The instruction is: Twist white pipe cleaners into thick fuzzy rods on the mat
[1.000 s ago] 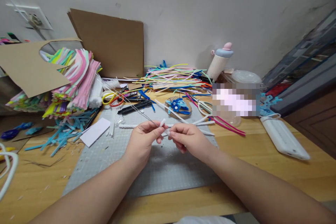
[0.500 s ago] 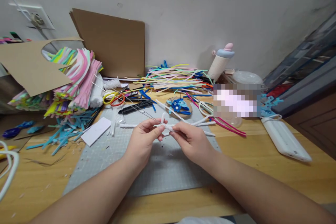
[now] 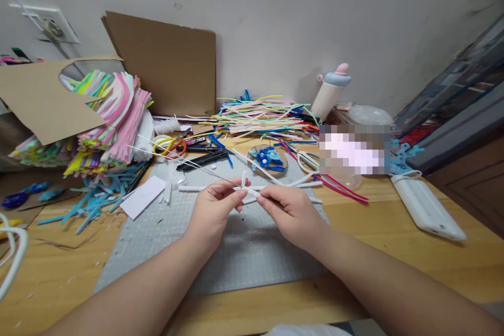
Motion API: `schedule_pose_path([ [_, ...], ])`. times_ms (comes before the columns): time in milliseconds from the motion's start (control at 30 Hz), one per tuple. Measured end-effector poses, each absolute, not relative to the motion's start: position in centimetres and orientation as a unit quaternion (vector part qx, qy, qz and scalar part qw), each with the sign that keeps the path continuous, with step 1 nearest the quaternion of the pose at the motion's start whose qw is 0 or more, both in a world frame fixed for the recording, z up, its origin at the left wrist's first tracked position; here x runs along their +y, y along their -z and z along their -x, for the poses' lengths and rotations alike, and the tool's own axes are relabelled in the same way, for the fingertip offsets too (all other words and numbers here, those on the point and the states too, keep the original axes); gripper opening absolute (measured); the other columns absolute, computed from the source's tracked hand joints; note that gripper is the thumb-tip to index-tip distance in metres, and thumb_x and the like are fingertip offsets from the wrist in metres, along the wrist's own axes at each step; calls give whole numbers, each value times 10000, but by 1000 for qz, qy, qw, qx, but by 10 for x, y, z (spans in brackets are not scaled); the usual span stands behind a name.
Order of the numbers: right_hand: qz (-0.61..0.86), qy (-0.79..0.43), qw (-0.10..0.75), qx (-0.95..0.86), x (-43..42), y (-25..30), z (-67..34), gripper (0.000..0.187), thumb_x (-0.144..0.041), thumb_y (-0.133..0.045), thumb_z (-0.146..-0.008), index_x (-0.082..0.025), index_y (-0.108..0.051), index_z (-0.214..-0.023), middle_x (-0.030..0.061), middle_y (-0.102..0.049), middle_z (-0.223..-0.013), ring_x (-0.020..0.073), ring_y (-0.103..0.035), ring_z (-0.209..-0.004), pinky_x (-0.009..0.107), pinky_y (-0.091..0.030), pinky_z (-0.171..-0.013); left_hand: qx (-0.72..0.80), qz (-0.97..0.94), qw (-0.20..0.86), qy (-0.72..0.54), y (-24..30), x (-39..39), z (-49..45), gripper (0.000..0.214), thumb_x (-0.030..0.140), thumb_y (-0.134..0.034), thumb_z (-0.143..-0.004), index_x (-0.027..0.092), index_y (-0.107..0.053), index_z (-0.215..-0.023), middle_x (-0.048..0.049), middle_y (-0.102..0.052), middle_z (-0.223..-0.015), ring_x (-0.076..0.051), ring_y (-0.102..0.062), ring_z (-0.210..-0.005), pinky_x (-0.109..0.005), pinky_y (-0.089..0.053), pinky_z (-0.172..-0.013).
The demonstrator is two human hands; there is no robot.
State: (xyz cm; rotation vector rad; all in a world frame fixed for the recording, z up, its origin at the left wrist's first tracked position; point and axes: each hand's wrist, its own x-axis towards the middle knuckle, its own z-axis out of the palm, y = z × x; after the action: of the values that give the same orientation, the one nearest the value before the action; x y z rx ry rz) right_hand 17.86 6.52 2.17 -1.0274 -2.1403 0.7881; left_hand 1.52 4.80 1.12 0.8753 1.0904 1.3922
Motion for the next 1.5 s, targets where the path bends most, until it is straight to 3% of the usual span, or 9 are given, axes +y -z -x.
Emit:
schedule_pose_path([
  [200, 353, -719, 164, -576, 77, -28, -185, 219, -346, -482, -819, -155, -533, -724, -56, -433, -465, 54, -324, -305, 183, -199, -317, 447, -377, 559, -587, -13, 46, -16, 163, 202, -747, -615, 146, -687, -756, -32, -700, -803, -49, -493, -492, -191, -417, -505],
  [300, 284, -818, 90, -492, 81, -28, -186, 221, -358, -481, -809, -146, -527, -770, -63, -428, -475, 46, -303, -279, 177, -189, -293, 431, -381, 570, -587, -14, 45, -17, 117, 210, -736, -628, 147, -669, -700, -7, -675, -722, -57, -507, -494, -187, -414, -492],
  [400, 334, -732, 180, -566, 77, -26, -181, 227, -382, -485, -823, -169, -499, -897, -46, -492, -578, 56, -373, -325, 180, -234, -321, 437, -374, 561, -595, -13, 46, -16, 130, 221, -733, -627, 139, -648, -680, 15, -633, -634, -57, -501, -469, -184, -399, -473],
  [500, 408, -464, 317, -720, 68, -22, -176, 173, -323, -567, -794, -195, -501, -890, -20, -526, -709, 83, -461, -501, 200, -323, -447, 458, -362, 544, -602, -12, 48, -16, 169, 234, -742, -612, 133, -632, -691, 17, -624, -632, -55, -488, -450, -184, -378, -453],
  [633, 391, -252, 330, -822, 63, -17, -175, 111, -222, -522, -835, -182, -509, -732, -9, -508, -663, 114, -449, -615, 233, -327, -569, 466, -361, 547, -595, -13, 49, -15, 185, 243, -741, -611, 128, -655, -728, -10, -660, -697, -55, -482, -455, -199, -392, -477],
  [967, 388, -275, 308, -824, 67, -20, -177, 171, -236, -465, -874, -179, -522, -724, -13, -504, -641, 107, -434, -591, 226, -315, -557, 455, -374, 554, -589, -11, 49, -14, 213, 225, -710, -659, 164, -706, -864, -49, -706, -868, -42, -464, -476, -197, -395, -500],
  [1333, 306, -784, 147, -520, 75, -23, -178, 282, -407, -493, -822, -164, -456, -685, -73, -377, -514, 45, -328, -344, 179, -243, -344, 439, -361, 574, -590, -16, 46, -17, 165, 240, -745, -613, 140, -655, -709, -19, -664, -710, -58, -483, -474, -195, -395, -480],
  [1400, 333, -737, 179, -560, 74, -23, -177, 247, -403, -491, -824, -168, -474, -750, -63, -407, -547, 56, -349, -367, 185, -256, -354, 447, -360, 564, -594, -15, 46, -17, 157, 246, -742, -617, 141, -645, -682, -6, -647, -692, -56, -481, -465, -193, -386, -472],
  [1500, 398, -494, 309, -709, 69, -20, -174, 161, -336, -551, -805, -183, -506, -829, -25, -493, -665, 90, -434, -518, 208, -328, -466, 456, -359, 550, -601, -12, 47, -16, 141, 257, -732, -634, 151, -649, -679, 0, -653, -705, -47, -469, -455, -189, -367, -467],
])
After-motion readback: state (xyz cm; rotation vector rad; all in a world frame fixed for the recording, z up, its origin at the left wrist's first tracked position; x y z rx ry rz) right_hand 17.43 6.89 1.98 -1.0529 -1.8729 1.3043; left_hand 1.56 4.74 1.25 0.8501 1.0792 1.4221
